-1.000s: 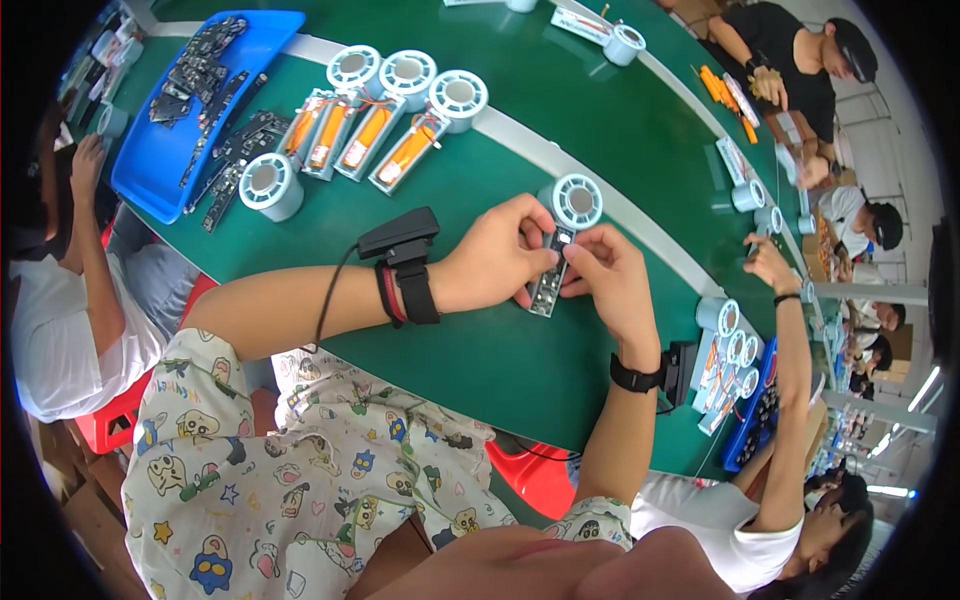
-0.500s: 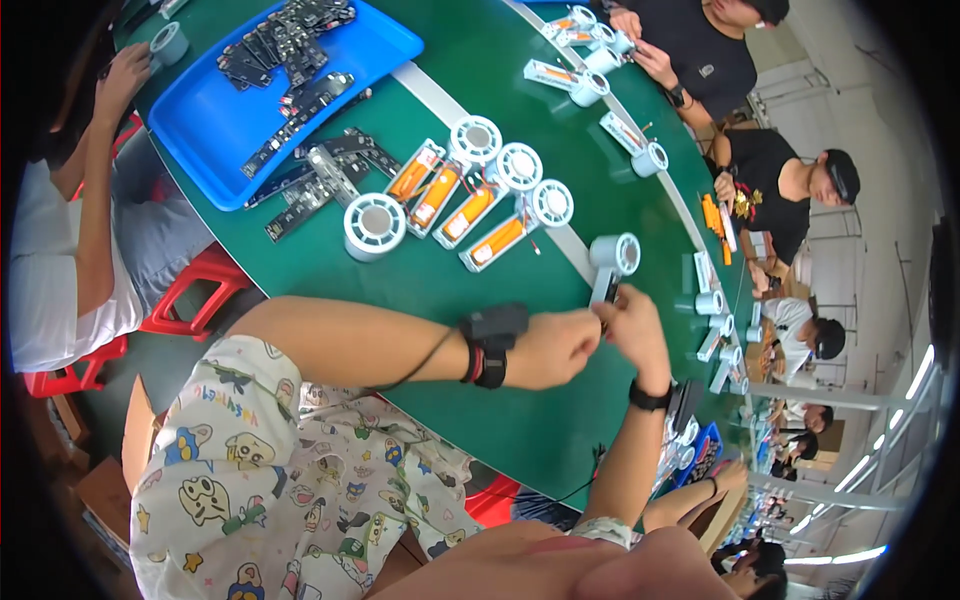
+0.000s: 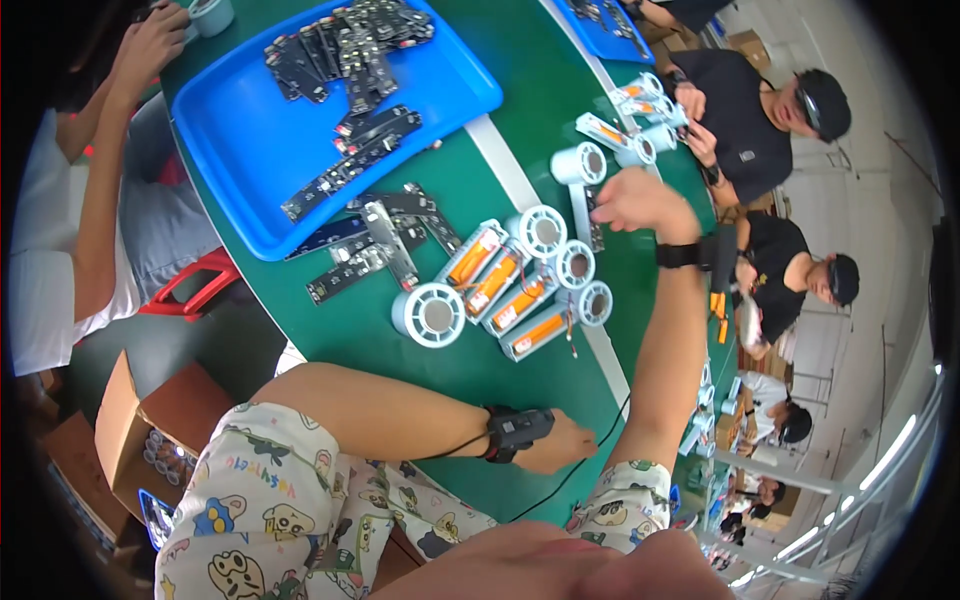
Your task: The person assembles a handheld fan by connecting wires to a circuit board and inserting it into the plastic housing. They then peel the backing from an adhesive strip, press it onto the board, and set the unit aside.
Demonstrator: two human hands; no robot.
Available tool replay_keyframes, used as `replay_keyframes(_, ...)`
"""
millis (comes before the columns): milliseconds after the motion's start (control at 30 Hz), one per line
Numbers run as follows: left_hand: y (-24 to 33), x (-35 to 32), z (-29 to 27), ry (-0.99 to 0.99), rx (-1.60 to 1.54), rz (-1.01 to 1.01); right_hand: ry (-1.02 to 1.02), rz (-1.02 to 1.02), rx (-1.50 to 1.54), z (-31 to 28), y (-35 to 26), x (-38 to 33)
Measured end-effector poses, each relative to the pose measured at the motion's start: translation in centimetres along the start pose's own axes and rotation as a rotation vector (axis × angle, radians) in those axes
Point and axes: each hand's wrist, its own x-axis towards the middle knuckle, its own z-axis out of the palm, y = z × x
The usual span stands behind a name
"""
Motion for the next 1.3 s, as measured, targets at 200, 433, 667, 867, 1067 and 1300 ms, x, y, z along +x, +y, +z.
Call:
replay_keyframes(200, 0.0, 0.4, 1.0, -0.079, -0.004, 0.026, 0.766, -0.263, -0.131, -0.7, 4.4, 9.8)
replay_keyframes(433, 0.0, 0.2, -0.7, -0.096, -0.051, 0.000, 0.607, -0.127, -0.118, -1.0, 2.3, 6.4)
replay_keyframes(667, -0.4, 0.1, -0.2, -0.031, -0.090, -0.007, 0.729, -0.076, -0.421, 3.0, 8.7, 4.9)
replay_keyframes(867, -0.2, 0.2, -0.4, -0.069, -0.047, 0.008, 0.459, 0.042, 0.042, 2.3, 11.7, 6.6)
replay_keyframes(1067, 0.2, 0.3, -0.4, -0.062, -0.015, 0.017, 0.601, -0.231, 0.019, 6.3, 7.8, -4.8)
replay_keyframes(1300, 0.5, 0.0, -1.0, -0.151, -0.001, 0.149, 0.722, -0.162, -0.130, 14.0, 2.7, -20.0)
